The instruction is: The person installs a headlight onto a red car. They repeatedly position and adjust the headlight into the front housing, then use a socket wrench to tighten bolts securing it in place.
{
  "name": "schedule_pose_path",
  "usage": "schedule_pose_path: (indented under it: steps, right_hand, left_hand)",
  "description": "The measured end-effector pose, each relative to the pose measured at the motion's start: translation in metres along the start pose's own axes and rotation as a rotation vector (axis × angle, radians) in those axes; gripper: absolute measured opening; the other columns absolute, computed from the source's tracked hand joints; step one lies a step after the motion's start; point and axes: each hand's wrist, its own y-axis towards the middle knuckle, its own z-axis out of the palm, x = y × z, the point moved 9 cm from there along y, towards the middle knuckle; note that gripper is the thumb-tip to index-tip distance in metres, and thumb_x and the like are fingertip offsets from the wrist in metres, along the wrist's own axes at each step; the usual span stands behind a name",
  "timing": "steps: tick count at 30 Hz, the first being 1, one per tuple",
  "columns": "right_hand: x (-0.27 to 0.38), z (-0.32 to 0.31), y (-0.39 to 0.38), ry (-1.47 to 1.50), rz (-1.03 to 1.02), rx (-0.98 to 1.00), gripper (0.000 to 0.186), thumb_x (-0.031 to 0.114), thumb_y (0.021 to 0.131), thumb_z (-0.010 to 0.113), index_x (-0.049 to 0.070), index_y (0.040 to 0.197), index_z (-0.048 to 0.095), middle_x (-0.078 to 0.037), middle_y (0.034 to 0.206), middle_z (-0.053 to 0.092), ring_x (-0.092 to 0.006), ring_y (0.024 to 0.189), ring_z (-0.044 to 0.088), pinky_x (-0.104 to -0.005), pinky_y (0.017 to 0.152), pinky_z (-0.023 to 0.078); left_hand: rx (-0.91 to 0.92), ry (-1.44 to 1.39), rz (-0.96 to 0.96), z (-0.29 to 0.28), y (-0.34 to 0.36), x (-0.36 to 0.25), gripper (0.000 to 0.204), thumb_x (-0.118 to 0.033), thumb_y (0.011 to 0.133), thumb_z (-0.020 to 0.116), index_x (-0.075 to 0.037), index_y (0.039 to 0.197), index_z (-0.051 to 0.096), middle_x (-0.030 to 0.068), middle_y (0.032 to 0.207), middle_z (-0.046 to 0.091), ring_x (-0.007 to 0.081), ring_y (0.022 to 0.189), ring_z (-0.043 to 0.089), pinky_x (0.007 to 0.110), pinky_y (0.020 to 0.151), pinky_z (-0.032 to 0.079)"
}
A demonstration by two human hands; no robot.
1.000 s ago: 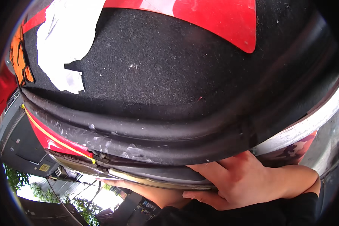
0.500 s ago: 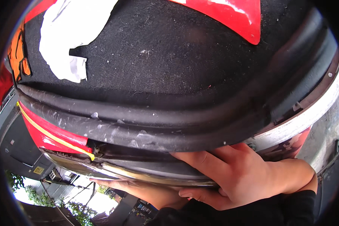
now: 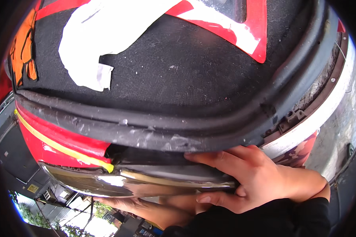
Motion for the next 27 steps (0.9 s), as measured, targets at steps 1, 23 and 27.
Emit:
schedule_pose_path:
  steps: [1, 23, 27]
  right_hand:
    - [0.0, 0.001, 0.001, 0.0, 0.001, -0.002, 0.072, 0.028, 0.088, 0.087, -0.006, 0.145, 0.059, -0.023, 0.123, 0.069, -0.0382, 0.102, 0.074, -0.0415, 0.09, 0.06]
    - [0.01, 0.008, -0.015, -0.178, 0.011, -0.195, 0.065, 0.034, 0.092, 0.085, -0.005, 0.137, 0.058, -0.025, 0.11, 0.071, -0.0433, 0.086, 0.074, -0.0472, 0.072, 0.062]
    - [0.009, 0.01, -0.018, -0.159, 0.052, -0.15, 0.064, 0.037, 0.097, 0.079, -0.003, 0.14, 0.055, -0.026, 0.114, 0.071, -0.0466, 0.089, 0.074, -0.0496, 0.076, 0.063]
  left_hand:
    - [-0.011, -0.019, -0.042, 0.001, 0.0, 0.001, 0.094, -0.073, 0.104, 0.051, -0.007, 0.168, 0.032, 0.0171, 0.172, 0.034, 0.0355, 0.158, 0.033, 0.055, 0.132, 0.027]
    - [0.016, -0.026, 0.076, 0.011, 0.004, 0.006, 0.089, -0.068, 0.106, 0.053, 0.001, 0.161, 0.04, 0.0211, 0.166, 0.042, 0.0373, 0.148, 0.046, 0.056, 0.121, 0.041]
    - [0.08, -0.124, 0.057, 0.012, 0.009, 0.007, 0.085, -0.06, 0.104, 0.061, -0.001, 0.162, 0.041, 0.0183, 0.165, 0.044, 0.0355, 0.148, 0.046, 0.052, 0.124, 0.037]
